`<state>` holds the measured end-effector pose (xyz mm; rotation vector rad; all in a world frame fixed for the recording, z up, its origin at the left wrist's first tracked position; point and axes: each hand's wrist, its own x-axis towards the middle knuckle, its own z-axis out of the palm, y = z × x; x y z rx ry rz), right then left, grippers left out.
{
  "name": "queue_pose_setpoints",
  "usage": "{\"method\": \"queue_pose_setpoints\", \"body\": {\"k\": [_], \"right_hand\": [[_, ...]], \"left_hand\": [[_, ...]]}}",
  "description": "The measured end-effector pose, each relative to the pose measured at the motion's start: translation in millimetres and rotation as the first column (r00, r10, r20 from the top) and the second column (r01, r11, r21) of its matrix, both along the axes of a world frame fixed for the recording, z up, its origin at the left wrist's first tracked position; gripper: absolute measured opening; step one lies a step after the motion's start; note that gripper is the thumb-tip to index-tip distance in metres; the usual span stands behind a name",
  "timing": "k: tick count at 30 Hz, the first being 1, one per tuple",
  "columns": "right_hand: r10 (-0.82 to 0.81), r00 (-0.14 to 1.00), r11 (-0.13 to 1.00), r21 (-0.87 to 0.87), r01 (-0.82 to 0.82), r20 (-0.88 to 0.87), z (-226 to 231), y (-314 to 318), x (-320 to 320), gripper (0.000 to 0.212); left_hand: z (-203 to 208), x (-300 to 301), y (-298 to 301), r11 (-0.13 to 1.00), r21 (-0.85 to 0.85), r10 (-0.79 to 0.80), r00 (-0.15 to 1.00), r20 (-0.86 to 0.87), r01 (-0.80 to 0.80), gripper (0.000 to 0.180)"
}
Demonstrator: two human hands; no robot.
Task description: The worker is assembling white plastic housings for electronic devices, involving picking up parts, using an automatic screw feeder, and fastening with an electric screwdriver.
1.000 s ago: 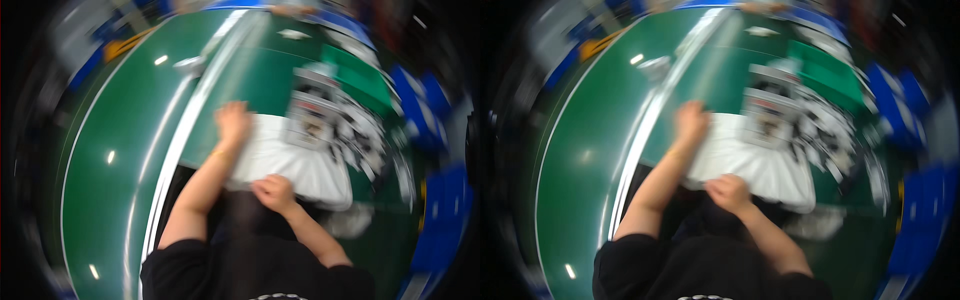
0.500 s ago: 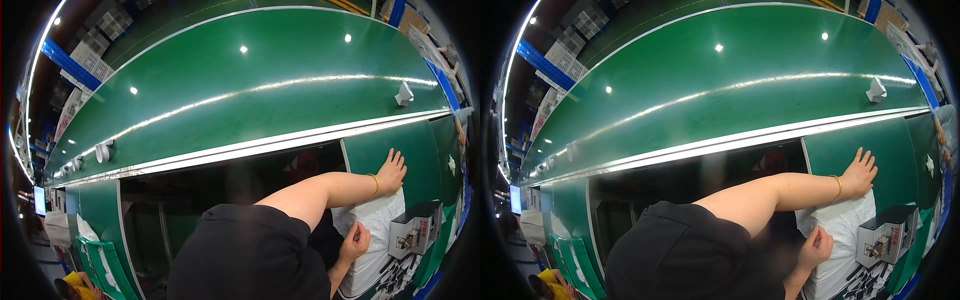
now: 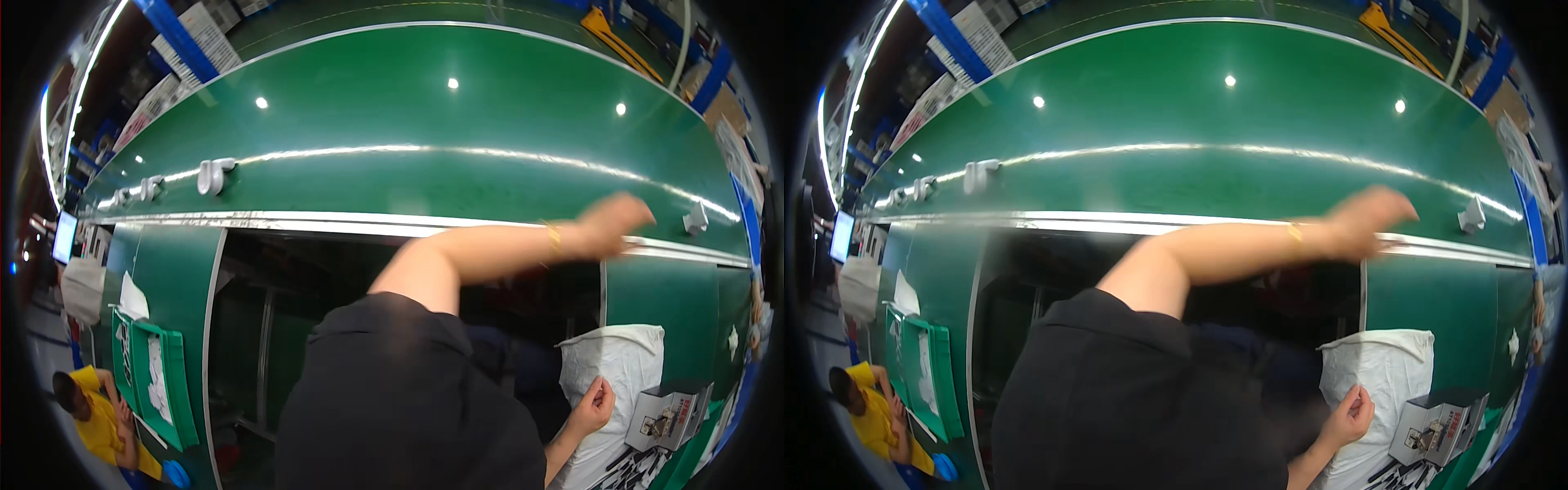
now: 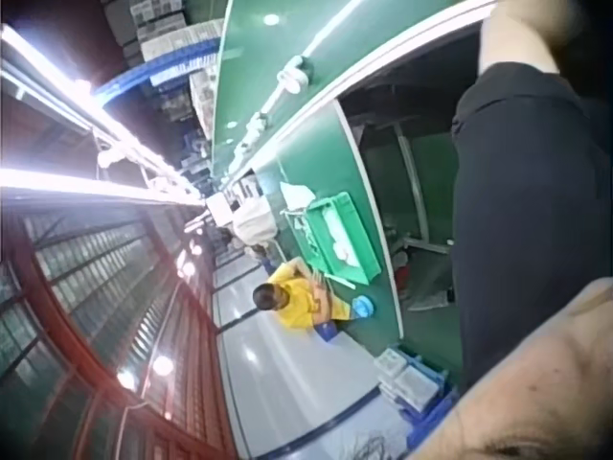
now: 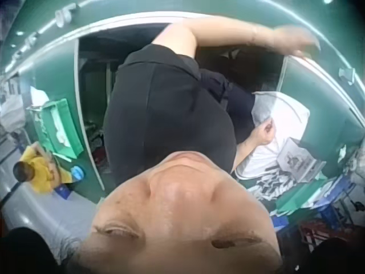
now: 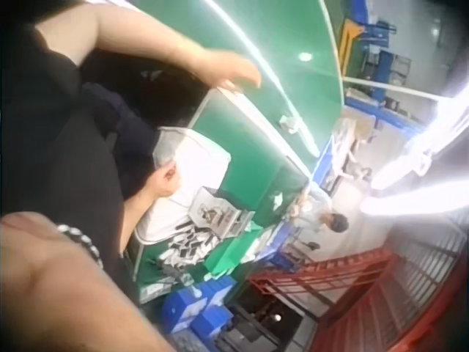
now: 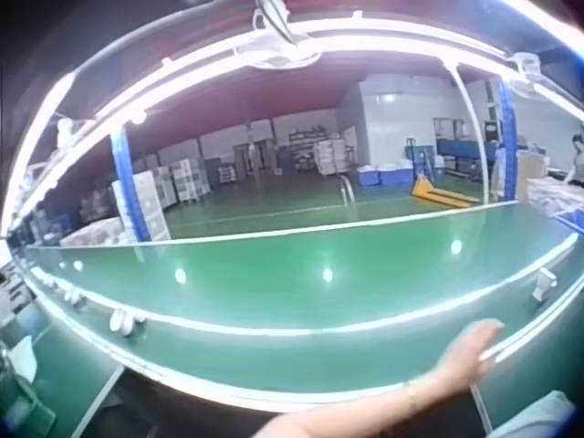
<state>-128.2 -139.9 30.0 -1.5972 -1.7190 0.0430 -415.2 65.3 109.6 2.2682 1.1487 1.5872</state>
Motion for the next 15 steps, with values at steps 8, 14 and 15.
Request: {"method": "queue_pose_setpoints", "body": {"k": [8, 14, 15], "right_hand": [[-0.003, 0.89, 0.992, -0.113, -0.055, -0.457, 18.6, 4.3, 31.7, 0.028], [-0.059, 0.872, 0.997, -0.074, 0.027, -0.485, 70.2, -13.1, 8.3, 0.033], [-0.031, 0.881, 0.999, -0.043, 0.013, -0.473, 79.4, -17.9, 2.2, 0.034]], "left_hand": [[12.6, -491.6, -243.1, -0.183, 0.188, 0.91, -0.239, -0.339, -0.965, 0.053], [-37.7, -592.2, -441.8, -0.662, -0.274, 0.717, -0.483, -0.502, -0.698, 0.107], [-58.0, -601.7, -440.9, -0.619, -0.411, 0.777, -0.442, -0.449, -0.67, 0.115]]}}
